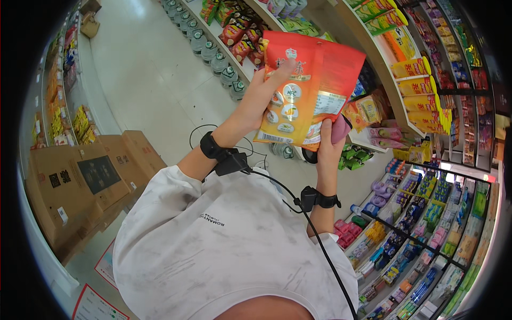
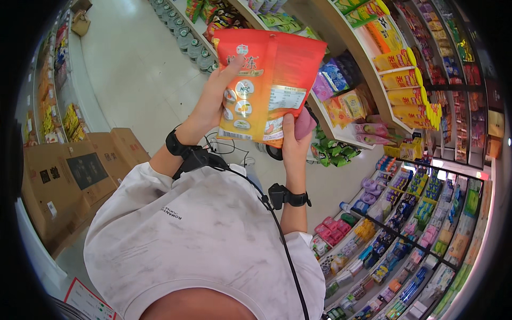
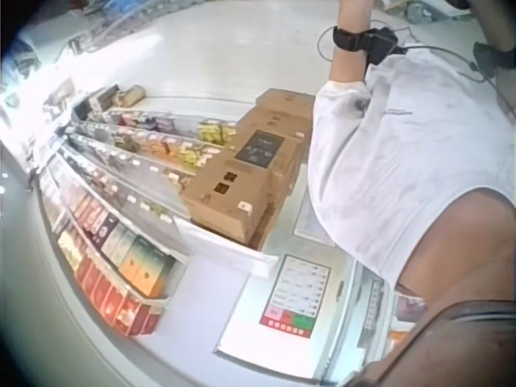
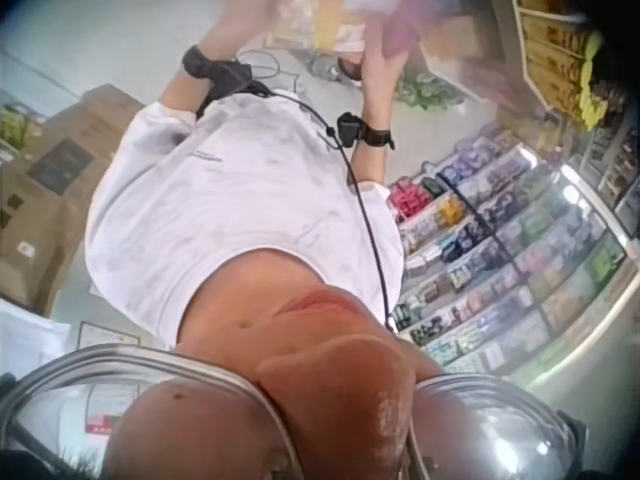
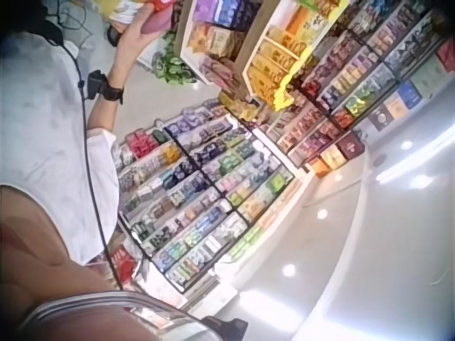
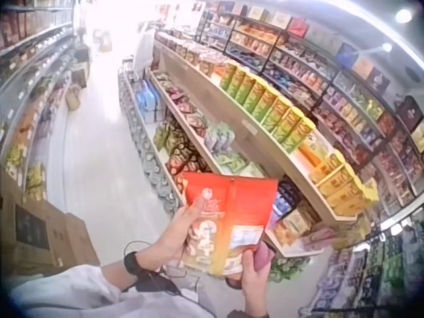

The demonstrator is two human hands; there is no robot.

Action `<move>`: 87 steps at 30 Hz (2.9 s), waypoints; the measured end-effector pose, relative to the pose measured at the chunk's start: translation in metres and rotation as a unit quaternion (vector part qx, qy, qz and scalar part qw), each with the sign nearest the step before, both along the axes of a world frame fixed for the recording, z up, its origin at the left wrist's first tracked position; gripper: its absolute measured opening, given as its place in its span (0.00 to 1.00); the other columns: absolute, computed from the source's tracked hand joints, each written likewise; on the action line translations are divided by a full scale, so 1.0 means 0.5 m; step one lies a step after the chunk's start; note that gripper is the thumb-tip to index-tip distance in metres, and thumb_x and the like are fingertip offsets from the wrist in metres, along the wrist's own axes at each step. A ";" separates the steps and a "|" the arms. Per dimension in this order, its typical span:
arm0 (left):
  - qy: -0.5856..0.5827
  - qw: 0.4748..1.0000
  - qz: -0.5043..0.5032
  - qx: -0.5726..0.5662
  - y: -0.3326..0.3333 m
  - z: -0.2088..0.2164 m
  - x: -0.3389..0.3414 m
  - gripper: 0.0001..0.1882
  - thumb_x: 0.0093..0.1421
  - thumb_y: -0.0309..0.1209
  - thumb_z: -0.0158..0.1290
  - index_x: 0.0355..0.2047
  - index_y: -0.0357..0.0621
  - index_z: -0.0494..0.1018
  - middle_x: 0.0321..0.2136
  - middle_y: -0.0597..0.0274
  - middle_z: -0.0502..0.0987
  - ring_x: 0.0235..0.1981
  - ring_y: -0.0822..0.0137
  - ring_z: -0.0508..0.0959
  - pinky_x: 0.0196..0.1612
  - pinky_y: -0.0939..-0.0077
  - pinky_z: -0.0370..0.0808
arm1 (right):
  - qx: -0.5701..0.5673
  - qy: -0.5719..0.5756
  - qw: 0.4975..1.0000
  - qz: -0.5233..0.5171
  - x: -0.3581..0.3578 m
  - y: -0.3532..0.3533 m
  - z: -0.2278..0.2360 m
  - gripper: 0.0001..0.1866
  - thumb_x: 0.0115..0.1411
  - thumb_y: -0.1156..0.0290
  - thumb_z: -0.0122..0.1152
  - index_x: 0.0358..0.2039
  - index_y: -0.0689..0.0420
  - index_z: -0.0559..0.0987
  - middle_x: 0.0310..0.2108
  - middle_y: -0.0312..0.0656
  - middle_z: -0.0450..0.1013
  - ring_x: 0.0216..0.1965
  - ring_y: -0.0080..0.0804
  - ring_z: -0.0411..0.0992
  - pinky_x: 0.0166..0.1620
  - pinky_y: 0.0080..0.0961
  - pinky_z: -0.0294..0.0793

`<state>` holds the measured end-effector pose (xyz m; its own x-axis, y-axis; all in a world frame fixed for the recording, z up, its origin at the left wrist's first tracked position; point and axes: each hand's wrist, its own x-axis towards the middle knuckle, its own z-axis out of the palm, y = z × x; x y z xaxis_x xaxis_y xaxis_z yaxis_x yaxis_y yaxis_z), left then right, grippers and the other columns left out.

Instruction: Scanning a snack bag with a handheld scanner in a supermarket.

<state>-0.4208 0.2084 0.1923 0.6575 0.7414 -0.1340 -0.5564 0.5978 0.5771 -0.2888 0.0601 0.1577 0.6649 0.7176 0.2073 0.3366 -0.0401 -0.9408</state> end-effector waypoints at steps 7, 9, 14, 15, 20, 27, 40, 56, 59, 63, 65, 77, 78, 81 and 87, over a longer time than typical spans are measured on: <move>0.078 0.996 0.031 0.034 -0.020 0.009 -0.015 0.27 0.59 0.53 0.59 0.40 0.39 0.69 0.32 0.65 0.76 0.31 0.79 0.78 0.32 0.83 0.76 | -0.002 0.089 0.996 0.028 0.004 -0.010 -0.029 0.24 0.69 0.61 0.53 0.58 0.64 0.66 0.53 0.38 0.63 0.54 0.24 0.63 0.58 0.25 0.61; 0.093 0.994 0.024 0.050 -0.015 -0.012 -0.011 0.27 0.59 0.53 0.59 0.39 0.39 0.70 0.32 0.64 0.76 0.31 0.79 0.78 0.32 0.84 0.76 | -0.025 0.042 0.999 0.002 0.000 -0.018 -0.033 0.24 0.69 0.61 0.53 0.58 0.64 0.66 0.53 0.37 0.61 0.55 0.25 0.62 0.59 0.25 0.60; 0.070 0.996 -0.019 0.058 -0.030 0.003 -0.021 0.26 0.60 0.53 0.58 0.38 0.38 0.72 0.32 0.64 0.78 0.31 0.80 0.79 0.32 0.84 0.76 | -0.017 0.058 0.998 0.000 -0.012 -0.036 -0.036 0.23 0.69 0.61 0.53 0.57 0.64 0.67 0.53 0.38 0.59 0.55 0.26 0.62 0.59 0.26 0.59; 0.060 0.995 -0.020 0.074 -0.030 0.004 -0.020 0.25 0.61 0.51 0.57 0.39 0.38 0.73 0.32 0.65 0.79 0.30 0.80 0.79 0.32 0.84 0.76 | -0.009 0.077 0.997 0.005 -0.015 -0.037 -0.033 0.23 0.69 0.61 0.52 0.57 0.64 0.67 0.53 0.38 0.59 0.55 0.26 0.61 0.60 0.26 0.58; 0.045 0.995 -0.025 0.083 -0.039 0.012 -0.026 0.23 0.63 0.48 0.56 0.40 0.37 0.74 0.33 0.66 0.80 0.30 0.80 0.80 0.32 0.84 0.77 | -0.048 0.021 0.998 -0.019 -0.019 -0.050 -0.034 0.23 0.69 0.61 0.52 0.57 0.64 0.67 0.52 0.40 0.59 0.55 0.28 0.60 0.60 0.28 0.57; 0.040 0.994 -0.057 0.088 -0.047 0.003 -0.030 0.23 0.64 0.46 0.55 0.46 0.37 0.70 0.41 0.60 0.79 0.36 0.75 0.81 0.38 0.79 0.79 | -0.010 0.077 0.997 -0.030 -0.022 -0.069 -0.045 0.25 0.68 0.61 0.53 0.59 0.64 0.67 0.55 0.43 0.59 0.58 0.31 0.60 0.62 0.30 0.56; 0.022 0.993 -0.064 0.093 -0.041 0.007 -0.045 0.22 0.62 0.48 0.56 0.40 0.38 0.74 0.35 0.63 0.80 0.34 0.79 0.80 0.35 0.83 0.77 | -0.004 0.064 0.997 -0.041 -0.029 -0.069 -0.043 0.26 0.67 0.61 0.56 0.59 0.65 0.66 0.57 0.43 0.59 0.58 0.30 0.61 0.61 0.29 0.58; -0.007 0.995 -0.029 0.090 -0.030 0.013 -0.067 0.21 0.63 0.46 0.55 0.43 0.39 0.73 0.37 0.64 0.80 0.34 0.77 0.81 0.36 0.82 0.78 | 0.003 0.035 0.999 -0.010 -0.033 -0.033 -0.030 0.26 0.67 0.63 0.57 0.58 0.66 0.66 0.55 0.42 0.61 0.56 0.29 0.63 0.60 0.29 0.59; -0.013 0.997 -0.030 0.074 -0.034 0.021 -0.072 0.21 0.63 0.46 0.56 0.43 0.39 0.73 0.37 0.63 0.80 0.34 0.78 0.81 0.35 0.82 0.78 | -0.001 0.034 0.999 -0.005 -0.034 -0.041 -0.023 0.24 0.67 0.63 0.55 0.58 0.65 0.66 0.55 0.41 0.62 0.56 0.27 0.63 0.60 0.28 0.59; 0.012 0.997 -0.009 0.079 -0.026 -0.001 -0.069 0.24 0.62 0.47 0.57 0.43 0.37 0.70 0.37 0.62 0.79 0.34 0.77 0.80 0.36 0.82 0.77 | -0.002 0.048 0.999 0.024 -0.035 -0.033 -0.022 0.24 0.68 0.63 0.55 0.58 0.63 0.64 0.56 0.40 0.63 0.56 0.26 0.63 0.59 0.27 0.61; 0.029 0.997 0.001 0.069 -0.031 -0.005 -0.070 0.24 0.62 0.47 0.57 0.42 0.36 0.69 0.36 0.61 0.79 0.34 0.77 0.80 0.36 0.82 0.77 | -0.001 0.055 0.998 0.024 -0.037 -0.035 -0.024 0.24 0.68 0.63 0.55 0.58 0.63 0.64 0.56 0.40 0.63 0.56 0.26 0.63 0.59 0.27 0.61; -0.022 0.996 -0.024 0.087 -0.038 -0.002 -0.070 0.23 0.62 0.45 0.57 0.45 0.37 0.69 0.39 0.61 0.79 0.36 0.76 0.80 0.37 0.81 0.78 | -0.002 0.051 0.999 0.012 -0.042 -0.037 -0.011 0.24 0.68 0.64 0.54 0.57 0.66 0.65 0.53 0.40 0.64 0.55 0.26 0.63 0.59 0.27 0.60; 0.004 0.998 -0.023 0.058 -0.040 -0.010 -0.067 0.22 0.63 0.44 0.56 0.46 0.38 0.69 0.40 0.61 0.79 0.36 0.76 0.80 0.37 0.81 0.78 | 0.014 0.059 0.998 -0.005 -0.041 -0.040 -0.013 0.23 0.67 0.66 0.55 0.57 0.67 0.66 0.53 0.42 0.66 0.54 0.26 0.64 0.59 0.27 0.60; 0.004 0.999 -0.030 0.043 -0.046 -0.003 -0.064 0.21 0.63 0.43 0.56 0.47 0.38 0.69 0.41 0.61 0.79 0.37 0.75 0.81 0.38 0.80 0.79 | 0.012 0.039 0.999 0.003 -0.038 -0.048 -0.013 0.23 0.67 0.66 0.54 0.57 0.67 0.66 0.52 0.41 0.67 0.53 0.26 0.64 0.59 0.26 0.60; -0.029 0.997 -0.031 0.065 -0.053 0.002 -0.059 0.21 0.63 0.43 0.56 0.46 0.39 0.69 0.40 0.61 0.79 0.37 0.74 0.81 0.38 0.79 0.79 | -0.012 0.010 1.000 0.011 -0.039 -0.059 0.004 0.21 0.68 0.68 0.53 0.56 0.67 0.66 0.51 0.40 0.68 0.52 0.25 0.65 0.57 0.25 0.61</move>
<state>-0.4502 0.1817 0.1933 0.7059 0.7083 0.0002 -0.5559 0.5538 0.6199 -0.3084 0.0306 0.1596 0.6527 0.7366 0.1774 0.3193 -0.0551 -0.9461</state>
